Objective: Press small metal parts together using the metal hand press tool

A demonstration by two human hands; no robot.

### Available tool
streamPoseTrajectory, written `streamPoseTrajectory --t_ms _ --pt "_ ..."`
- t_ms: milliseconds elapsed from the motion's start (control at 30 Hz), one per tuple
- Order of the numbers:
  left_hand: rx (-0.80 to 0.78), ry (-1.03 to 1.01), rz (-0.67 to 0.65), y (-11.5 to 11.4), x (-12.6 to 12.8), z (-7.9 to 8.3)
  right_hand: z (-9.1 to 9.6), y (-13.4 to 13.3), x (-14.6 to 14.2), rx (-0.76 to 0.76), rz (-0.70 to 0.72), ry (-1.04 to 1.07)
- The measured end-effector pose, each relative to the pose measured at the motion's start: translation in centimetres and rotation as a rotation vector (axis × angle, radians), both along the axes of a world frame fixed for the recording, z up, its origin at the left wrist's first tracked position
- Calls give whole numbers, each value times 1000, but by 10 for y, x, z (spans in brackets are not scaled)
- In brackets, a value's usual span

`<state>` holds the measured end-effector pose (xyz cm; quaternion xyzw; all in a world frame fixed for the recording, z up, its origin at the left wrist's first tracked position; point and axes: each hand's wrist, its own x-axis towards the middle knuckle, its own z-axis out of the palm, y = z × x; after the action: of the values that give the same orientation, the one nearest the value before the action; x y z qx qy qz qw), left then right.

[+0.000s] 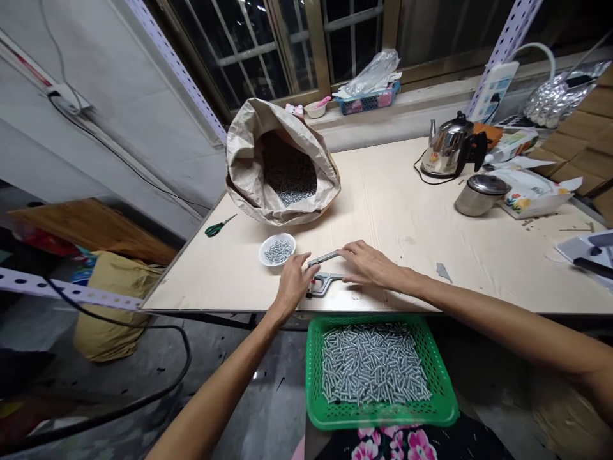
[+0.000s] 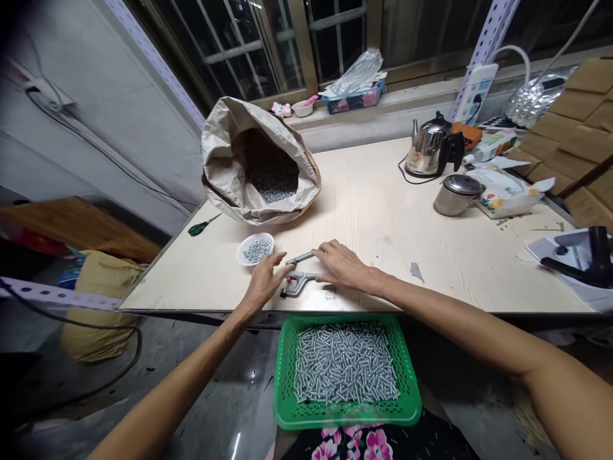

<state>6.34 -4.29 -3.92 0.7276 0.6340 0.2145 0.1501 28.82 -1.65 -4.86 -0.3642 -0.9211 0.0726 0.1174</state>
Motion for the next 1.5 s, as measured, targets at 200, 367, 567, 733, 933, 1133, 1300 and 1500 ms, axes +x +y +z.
streamPoseTrajectory --t_ms 200,367,567,733,933,1133,1300,1500 --pt "-292 98 264 -24 -16 3 -22 -23 -22 -34 -70 46" --pt "-528 20 259 -5 -10 1 -33 -23 -38 -2 -147 46" --pt "-675 -113 262 8 -18 4 -44 -16 -35 62 -105 157" --pt "-600 -239 302 0 -25 2 -52 -15 -36 87 -111 193" --pt "-317 -84 246 2 -15 -7 -55 -12 -34 82 -84 264" --pt "-78 -176 225 0 -12 -11 -51 -2 -26 72 -255 434" --pt "-48 110 -153 -13 -9 -18 -50 0 -21 50 -393 470" --pt "84 293 -354 -64 15 -3 -55 -3 -23 31 -371 443"
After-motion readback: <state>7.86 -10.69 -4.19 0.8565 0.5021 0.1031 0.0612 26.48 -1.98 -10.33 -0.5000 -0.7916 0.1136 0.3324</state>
